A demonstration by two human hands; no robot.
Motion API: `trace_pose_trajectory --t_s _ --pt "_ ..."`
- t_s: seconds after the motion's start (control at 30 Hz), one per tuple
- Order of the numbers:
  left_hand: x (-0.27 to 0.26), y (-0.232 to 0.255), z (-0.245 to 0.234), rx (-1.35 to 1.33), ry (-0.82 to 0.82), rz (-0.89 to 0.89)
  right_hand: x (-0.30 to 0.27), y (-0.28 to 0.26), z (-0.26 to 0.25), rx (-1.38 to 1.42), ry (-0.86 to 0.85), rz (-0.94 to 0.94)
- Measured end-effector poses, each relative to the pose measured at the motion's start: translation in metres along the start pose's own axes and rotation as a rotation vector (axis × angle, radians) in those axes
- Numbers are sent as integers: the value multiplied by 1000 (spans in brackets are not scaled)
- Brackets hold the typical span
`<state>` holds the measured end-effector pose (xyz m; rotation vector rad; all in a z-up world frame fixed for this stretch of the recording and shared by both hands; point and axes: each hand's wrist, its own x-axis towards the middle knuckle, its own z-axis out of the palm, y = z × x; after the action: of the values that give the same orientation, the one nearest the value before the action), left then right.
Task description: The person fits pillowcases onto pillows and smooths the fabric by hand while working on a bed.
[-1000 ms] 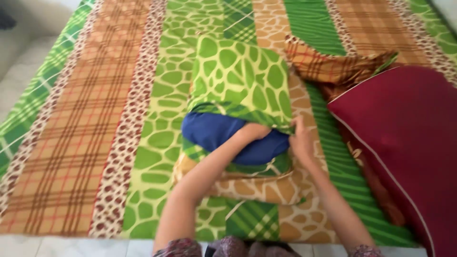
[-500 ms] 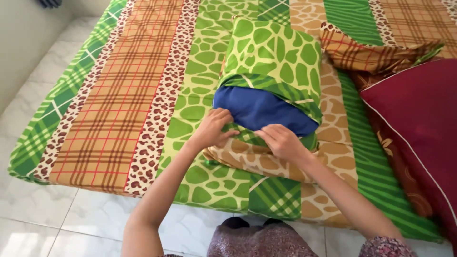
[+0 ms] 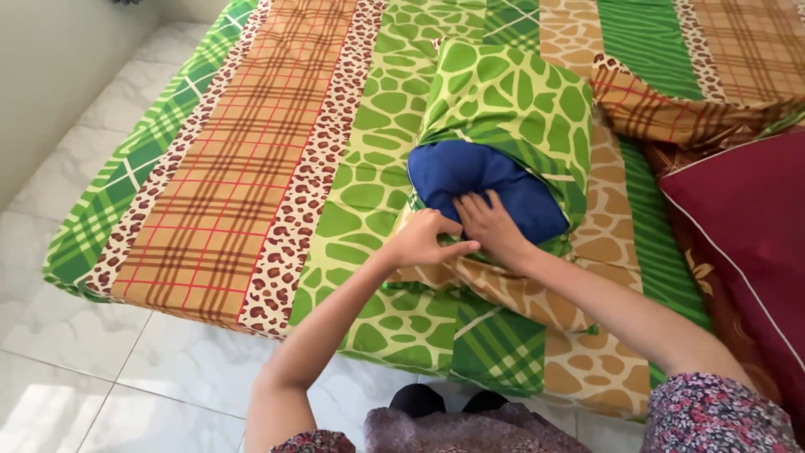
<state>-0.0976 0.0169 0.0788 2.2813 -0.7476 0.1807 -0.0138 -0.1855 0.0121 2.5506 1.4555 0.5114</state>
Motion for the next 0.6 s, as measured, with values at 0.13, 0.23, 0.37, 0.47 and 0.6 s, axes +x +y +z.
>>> trace_pose_trajectory --t_s 0.13,0.23,0.37,0.47,0.6 --pt "-9 -16 -3 -85 100 94 13 7 0 186 -323 47" --pt "-18 -27 3 -52 119 117 19 8 -6 401 -649 49" --pt "-15 -50 -3 85 -37 -33 11 8 -17 682 -921 -85" --pt "-29 -61 -10 -41 34 -89 17 28 -22 826 -769 -63" --pt "-40 -70 -21 -307 27 -190 45 36 2 828 -179 96"
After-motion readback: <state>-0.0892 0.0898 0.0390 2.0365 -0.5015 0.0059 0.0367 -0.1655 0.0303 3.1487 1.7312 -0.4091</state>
